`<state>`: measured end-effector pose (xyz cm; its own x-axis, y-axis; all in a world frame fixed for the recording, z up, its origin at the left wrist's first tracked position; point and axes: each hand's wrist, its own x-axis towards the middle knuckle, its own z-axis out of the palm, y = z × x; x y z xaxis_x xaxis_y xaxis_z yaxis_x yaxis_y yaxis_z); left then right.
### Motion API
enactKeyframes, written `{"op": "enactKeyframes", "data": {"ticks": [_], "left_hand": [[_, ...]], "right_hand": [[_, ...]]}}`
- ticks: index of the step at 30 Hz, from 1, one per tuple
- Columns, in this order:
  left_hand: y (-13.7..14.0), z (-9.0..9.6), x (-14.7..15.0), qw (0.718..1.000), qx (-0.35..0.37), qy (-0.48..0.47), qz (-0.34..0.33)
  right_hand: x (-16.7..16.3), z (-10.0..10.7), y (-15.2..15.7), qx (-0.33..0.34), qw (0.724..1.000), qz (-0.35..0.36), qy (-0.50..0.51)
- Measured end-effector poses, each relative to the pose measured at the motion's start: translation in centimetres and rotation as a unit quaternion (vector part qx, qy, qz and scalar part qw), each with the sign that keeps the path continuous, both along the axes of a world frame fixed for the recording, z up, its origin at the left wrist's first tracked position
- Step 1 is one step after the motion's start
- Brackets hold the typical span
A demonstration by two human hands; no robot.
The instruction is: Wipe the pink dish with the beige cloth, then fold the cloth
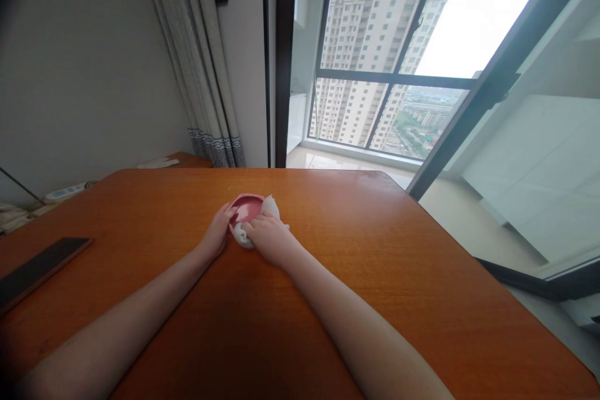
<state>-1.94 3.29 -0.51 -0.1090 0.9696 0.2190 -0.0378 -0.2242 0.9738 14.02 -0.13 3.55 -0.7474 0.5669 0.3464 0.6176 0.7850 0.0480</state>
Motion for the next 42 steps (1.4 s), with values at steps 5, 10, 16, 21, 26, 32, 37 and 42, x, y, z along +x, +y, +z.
{"op": "enactKeyframes", "data": {"ticks": [5, 10, 16, 21, 26, 32, 37, 42], "left_hand": [[0.0, -0.3, -0.3, 0.999, 0.038, 0.016, -0.015], [-1.3, -1.0, 1.9, 0.995, 0.061, -0.002, 0.083], [-1.0, -0.6, 0.8, 0.993, 0.078, 0.063, 0.067], [-0.5, 0.7, -0.3, 0.985, 0.09, 0.145, 0.032], [-1.5, 1.2, 1.5, 0.987, 0.105, 0.102, 0.067], [-2.2, 0.5, 2.9, 0.993, 0.074, 0.044, 0.077], [-0.8, 0.7, 0.8, 0.992, 0.028, 0.106, 0.056], [-1.0, 0.8, 0.8, 0.991, 0.018, 0.126, 0.033]], "right_hand": [[0.1, -0.7, 0.2, 0.06, 0.998, 0.005, -0.006], [-0.7, -1.8, -0.4, 0.067, 0.995, -0.057, 0.044], [-0.9, -1.6, -0.2, 0.043, 0.999, -0.02, 0.003], [-0.3, -1.9, 0.6, 0.057, 0.998, -0.001, -0.01], [-0.5, -2.3, 0.7, 0.08, 0.995, -0.057, 0.021], [-0.4, -2.3, 0.7, 0.111, 0.989, -0.046, 0.09], [0.5, -2.3, 1.7, 0.081, 0.996, 0.005, 0.028], [1.3, -2.4, 2.3, 0.076, 0.997, -0.02, -0.003]]}}
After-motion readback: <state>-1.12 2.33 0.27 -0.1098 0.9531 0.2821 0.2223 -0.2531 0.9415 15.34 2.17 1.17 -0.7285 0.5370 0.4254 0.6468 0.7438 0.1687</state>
